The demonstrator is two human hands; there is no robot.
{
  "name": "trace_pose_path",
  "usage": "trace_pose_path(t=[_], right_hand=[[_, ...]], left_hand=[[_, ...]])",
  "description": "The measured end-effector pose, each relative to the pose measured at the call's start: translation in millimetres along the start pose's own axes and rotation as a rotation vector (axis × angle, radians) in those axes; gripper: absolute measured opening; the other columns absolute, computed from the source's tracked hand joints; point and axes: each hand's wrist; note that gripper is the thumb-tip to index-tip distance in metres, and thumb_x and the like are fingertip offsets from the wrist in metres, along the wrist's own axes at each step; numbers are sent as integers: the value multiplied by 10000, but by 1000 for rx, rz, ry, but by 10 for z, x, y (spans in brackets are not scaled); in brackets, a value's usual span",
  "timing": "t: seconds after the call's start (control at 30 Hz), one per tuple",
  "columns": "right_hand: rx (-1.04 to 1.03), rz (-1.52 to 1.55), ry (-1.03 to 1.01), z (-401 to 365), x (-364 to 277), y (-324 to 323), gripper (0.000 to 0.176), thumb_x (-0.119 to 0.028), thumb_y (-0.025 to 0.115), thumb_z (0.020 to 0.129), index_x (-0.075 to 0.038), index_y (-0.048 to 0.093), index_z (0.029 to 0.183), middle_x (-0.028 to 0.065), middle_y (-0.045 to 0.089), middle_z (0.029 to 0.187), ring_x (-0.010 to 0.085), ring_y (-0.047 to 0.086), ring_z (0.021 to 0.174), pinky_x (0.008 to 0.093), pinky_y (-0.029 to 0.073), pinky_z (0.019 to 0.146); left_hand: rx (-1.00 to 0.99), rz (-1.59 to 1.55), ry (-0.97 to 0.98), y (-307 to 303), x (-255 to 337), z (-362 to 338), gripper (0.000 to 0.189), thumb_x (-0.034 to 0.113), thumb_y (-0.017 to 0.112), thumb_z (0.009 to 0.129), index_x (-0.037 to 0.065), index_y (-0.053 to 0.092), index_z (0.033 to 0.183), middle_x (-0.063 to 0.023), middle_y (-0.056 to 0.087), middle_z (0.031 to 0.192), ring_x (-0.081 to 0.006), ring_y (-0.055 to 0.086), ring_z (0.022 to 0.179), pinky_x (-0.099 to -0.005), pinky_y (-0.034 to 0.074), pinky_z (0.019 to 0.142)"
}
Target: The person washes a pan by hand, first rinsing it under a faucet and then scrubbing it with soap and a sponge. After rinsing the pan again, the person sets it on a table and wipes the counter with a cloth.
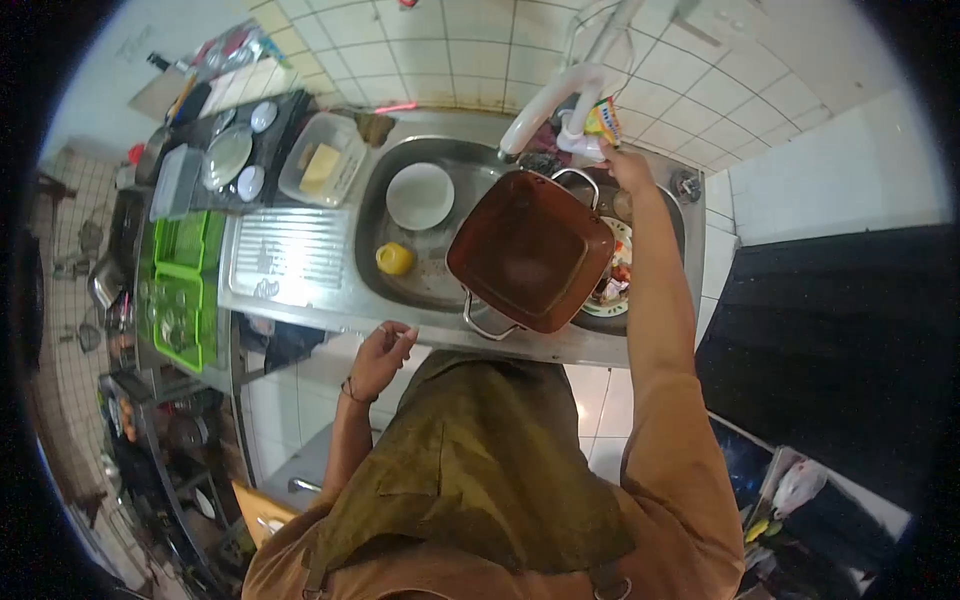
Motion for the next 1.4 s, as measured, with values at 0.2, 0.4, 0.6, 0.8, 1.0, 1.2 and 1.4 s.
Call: trace_pose_path(t=[0.2,0.4,0.6,0.8,1.0,1.2,1.4], right_hand=[[-83,98,-9,-297,-89,-65,462,-502,653,865,-47,673,948,-56,498,719,67,374,631,229,292,572],[-98,218,-166,-404,-74,-24,383,-377,681,884,-15,655,1006,-34,510,787,98,423,744,238,337,703],[-114,276,-131,-391,-33,-12,378,-355,686,884,-9,640,1029,-29,529,804,82,424,730,244,387,694],[149,-448,-126,-385,27,17,497,-496,556,920,-23,671,1024,65,641,903,154,565,772,305,461,733],[-161,-497,-190,-405,-70,272,665,-657,400,877,-113,652,1165,224,626,1157,380,555,1144,426,405,968],[-327,-406,-190,-573,-275,142,382,-342,566,915,-12,666,1081,113,677,1003,176,605,924,338,448,847],[-333,-53,64,-1191,251,-295,206,-200,593,903,-31,687,973,13,615,810,108,559,745,260,437,677]], left_hand=[[57,-37,-8,279,-20,-7,344,325,631,912,-14,608,965,-28,589,696,-93,527,649,-258,438,609],[89,-71,-44,474,103,-58,356,339,635,909,-8,614,988,-38,608,760,-101,545,672,-256,451,626],[94,-62,-39,492,21,-146,418,373,605,928,-12,574,1089,-55,607,887,-107,539,749,-240,459,662],[242,-216,-106,812,-185,136,478,379,618,917,-30,569,1161,-115,652,1027,-152,611,809,-279,495,693],[111,-152,42,976,-293,591,411,362,558,952,-12,680,835,-28,612,672,-101,541,628,-265,438,596],[267,-42,70,960,-222,608,391,370,577,939,-5,679,892,-61,651,717,-114,563,643,-288,459,623],[424,40,317,733,-61,749,358,333,636,891,-14,633,803,-159,552,619,-261,551,582,-383,427,572]])
Point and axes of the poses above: each hand's wrist, its own z-axis towards the middle knuckle, its own y-axis out of the palm, x = y × z
